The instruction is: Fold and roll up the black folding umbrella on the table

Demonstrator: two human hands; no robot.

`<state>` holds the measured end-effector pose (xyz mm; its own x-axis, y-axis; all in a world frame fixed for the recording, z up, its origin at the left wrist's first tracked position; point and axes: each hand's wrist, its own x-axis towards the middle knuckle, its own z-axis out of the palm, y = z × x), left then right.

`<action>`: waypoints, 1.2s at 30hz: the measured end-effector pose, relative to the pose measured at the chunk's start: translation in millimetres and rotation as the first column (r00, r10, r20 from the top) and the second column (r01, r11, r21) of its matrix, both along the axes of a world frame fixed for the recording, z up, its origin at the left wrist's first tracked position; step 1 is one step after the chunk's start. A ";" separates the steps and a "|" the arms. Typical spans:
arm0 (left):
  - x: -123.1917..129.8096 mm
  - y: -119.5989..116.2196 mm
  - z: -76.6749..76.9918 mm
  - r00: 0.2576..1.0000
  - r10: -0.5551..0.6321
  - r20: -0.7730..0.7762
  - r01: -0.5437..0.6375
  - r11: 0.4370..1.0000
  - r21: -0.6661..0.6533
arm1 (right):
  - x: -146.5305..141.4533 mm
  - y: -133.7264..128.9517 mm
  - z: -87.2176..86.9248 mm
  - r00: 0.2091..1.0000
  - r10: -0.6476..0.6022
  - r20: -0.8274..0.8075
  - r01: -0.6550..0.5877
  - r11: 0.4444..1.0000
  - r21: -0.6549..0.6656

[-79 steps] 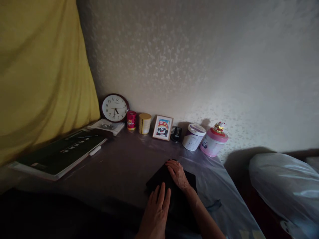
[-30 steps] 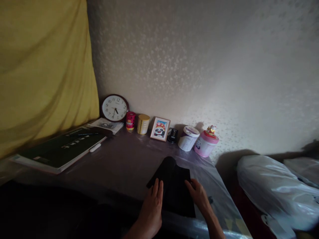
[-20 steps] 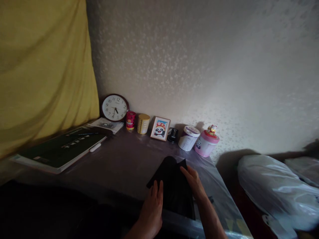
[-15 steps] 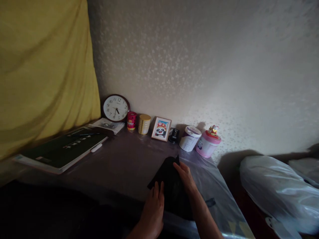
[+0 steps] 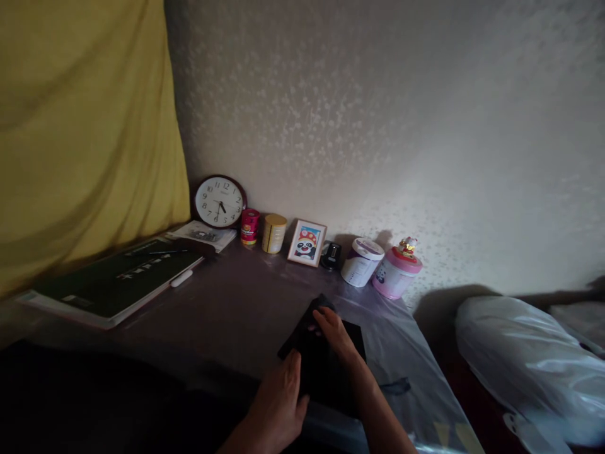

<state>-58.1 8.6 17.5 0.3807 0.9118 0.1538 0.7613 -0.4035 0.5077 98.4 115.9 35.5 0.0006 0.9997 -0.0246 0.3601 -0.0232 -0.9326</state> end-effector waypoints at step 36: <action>26.2 11.0 -8.4 0.996 -0.001 -0.089 -0.005 0.998 -0.063 | 37.9 64.7 -30.0 0.724 -0.074 0.686 -0.222 0.916 0.334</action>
<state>-32.0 19.6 9.1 0.3886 0.9193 0.0619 0.8052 -0.3715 0.4621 136.3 180.5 5.5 -0.2056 0.9254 0.3182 0.8748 0.3196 -0.3642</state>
